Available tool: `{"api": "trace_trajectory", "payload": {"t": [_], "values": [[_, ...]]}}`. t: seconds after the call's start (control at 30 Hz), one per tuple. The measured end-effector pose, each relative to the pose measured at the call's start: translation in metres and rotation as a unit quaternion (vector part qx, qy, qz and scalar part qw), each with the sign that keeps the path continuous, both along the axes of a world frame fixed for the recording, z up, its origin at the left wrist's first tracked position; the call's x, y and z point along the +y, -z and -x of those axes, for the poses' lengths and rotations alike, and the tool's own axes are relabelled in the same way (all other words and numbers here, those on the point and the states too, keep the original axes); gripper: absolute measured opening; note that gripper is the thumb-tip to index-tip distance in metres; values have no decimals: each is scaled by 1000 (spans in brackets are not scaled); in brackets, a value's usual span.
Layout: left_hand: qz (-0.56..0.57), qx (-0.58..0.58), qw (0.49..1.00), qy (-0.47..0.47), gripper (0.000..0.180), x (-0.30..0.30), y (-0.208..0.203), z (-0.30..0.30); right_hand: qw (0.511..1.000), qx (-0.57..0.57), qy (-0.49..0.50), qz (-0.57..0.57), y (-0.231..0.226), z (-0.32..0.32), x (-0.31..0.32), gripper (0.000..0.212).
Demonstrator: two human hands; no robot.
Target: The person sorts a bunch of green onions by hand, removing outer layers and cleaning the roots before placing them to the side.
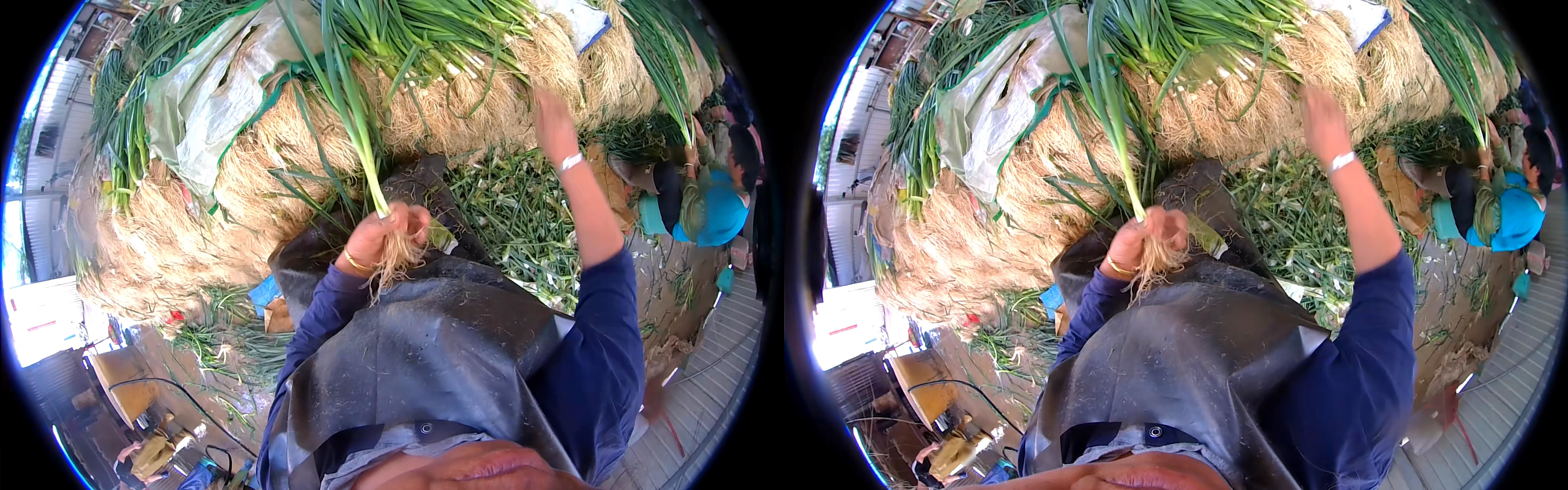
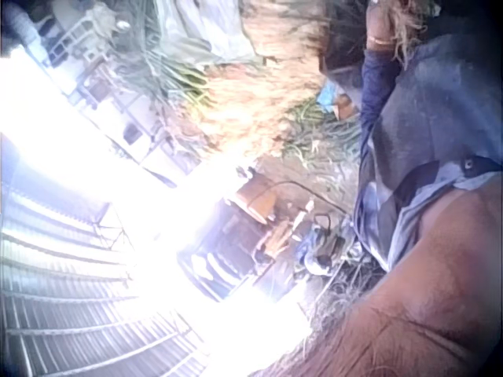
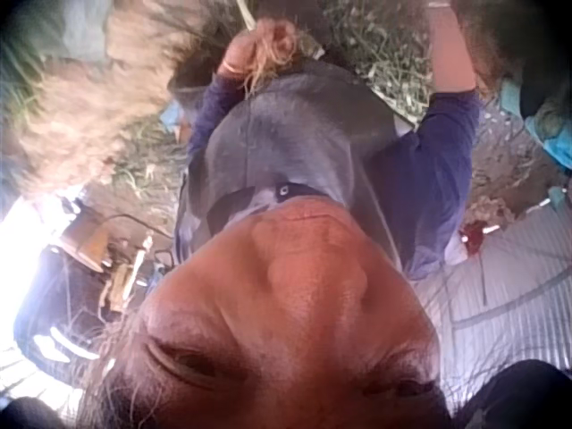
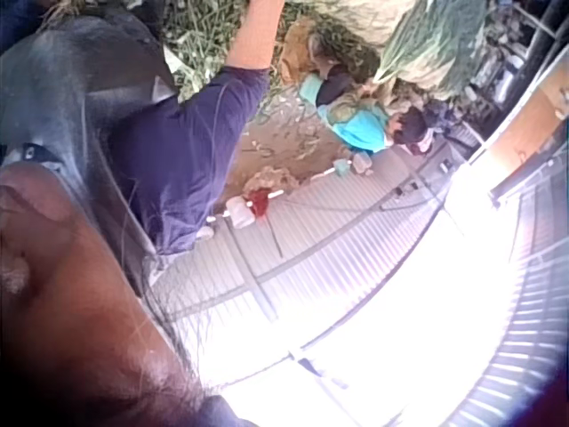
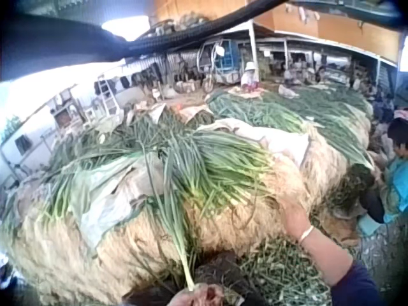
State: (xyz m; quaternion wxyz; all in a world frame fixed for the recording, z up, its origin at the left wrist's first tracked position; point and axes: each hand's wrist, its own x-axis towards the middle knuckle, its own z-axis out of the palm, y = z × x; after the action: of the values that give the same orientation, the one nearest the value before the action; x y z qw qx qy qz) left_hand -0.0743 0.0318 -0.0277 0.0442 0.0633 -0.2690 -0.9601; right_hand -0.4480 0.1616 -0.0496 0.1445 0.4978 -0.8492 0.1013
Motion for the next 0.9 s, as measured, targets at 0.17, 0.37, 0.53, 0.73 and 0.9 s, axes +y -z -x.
{"api": "trace_trajectory", "payload": {"t": [0.17,0.37,0.53,0.73,0.9], "values": [[-17,-117,992,-53,28,2,12,14,986,40,164,15,-80,71,-72,31],[-21,-120,984,-130,48,-14,11,13,958,-192,-83,196,-62,-86,-65,26],[54,-242,964,-99,20,-3,51,35,824,-544,-112,109,12,-210,-18,23],[280,-322,896,-121,15,17,54,30,949,-310,-33,-40,12,-182,-68,22],[243,-292,907,-185,16,7,51,20,704,-687,-169,61,-14,-216,-28,17]]}}
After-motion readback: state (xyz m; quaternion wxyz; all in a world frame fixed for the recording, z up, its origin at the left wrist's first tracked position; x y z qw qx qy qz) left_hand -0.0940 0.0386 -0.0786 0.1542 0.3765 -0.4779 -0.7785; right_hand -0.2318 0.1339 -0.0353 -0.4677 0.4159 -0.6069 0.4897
